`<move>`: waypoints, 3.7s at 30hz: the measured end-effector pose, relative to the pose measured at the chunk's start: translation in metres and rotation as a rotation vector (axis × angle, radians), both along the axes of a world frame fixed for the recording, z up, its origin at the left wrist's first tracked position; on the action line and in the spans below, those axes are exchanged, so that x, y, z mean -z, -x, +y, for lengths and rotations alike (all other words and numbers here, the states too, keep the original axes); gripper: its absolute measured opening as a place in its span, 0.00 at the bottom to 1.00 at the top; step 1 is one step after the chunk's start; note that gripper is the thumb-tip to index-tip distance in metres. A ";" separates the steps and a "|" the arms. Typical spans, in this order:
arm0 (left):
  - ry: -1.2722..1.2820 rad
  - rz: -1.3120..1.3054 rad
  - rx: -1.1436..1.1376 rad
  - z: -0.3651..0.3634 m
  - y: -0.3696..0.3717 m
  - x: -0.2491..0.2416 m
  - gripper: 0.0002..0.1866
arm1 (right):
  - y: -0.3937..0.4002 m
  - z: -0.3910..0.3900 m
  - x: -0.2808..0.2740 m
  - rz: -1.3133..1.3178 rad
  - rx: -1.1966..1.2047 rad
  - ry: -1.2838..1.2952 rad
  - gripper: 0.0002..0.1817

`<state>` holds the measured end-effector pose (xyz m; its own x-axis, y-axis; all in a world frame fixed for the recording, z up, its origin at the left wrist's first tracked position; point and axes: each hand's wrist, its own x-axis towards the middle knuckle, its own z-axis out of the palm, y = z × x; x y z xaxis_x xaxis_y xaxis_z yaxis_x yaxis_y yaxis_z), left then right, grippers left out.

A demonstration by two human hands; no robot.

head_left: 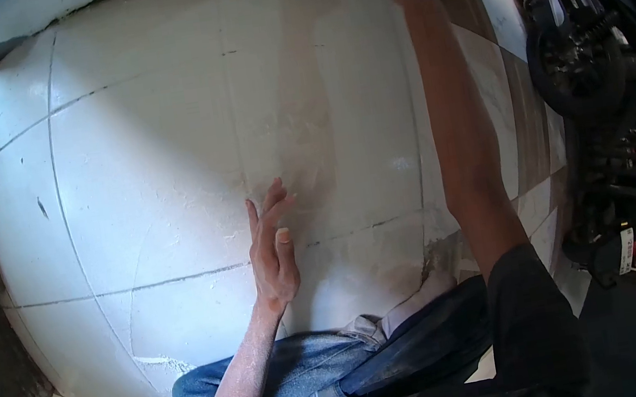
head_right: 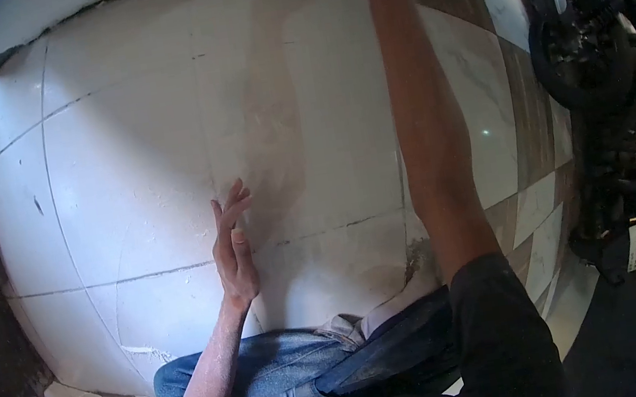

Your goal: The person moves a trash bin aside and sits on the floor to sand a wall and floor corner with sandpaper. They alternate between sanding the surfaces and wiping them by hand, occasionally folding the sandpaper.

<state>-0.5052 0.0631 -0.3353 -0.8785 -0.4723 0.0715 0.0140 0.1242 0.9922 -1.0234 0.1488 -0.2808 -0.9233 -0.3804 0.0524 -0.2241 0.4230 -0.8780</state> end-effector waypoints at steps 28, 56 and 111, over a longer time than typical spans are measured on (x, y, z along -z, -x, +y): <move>-0.087 0.022 0.105 0.000 0.000 -0.006 0.27 | -0.042 -0.052 -0.009 -0.182 0.105 0.177 0.24; -0.062 0.005 0.136 0.008 -0.004 -0.001 0.29 | -0.035 -0.026 -0.012 -0.494 0.049 0.555 0.09; 0.044 0.111 0.006 -0.002 0.000 -0.007 0.31 | -0.114 -0.076 -0.075 -0.229 0.604 1.020 0.11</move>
<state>-0.5057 0.0609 -0.3280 -0.8669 -0.4612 0.1893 0.1246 0.1671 0.9780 -0.9098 0.0727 -0.2061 -0.9653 0.2364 -0.1109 -0.0246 -0.5051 -0.8627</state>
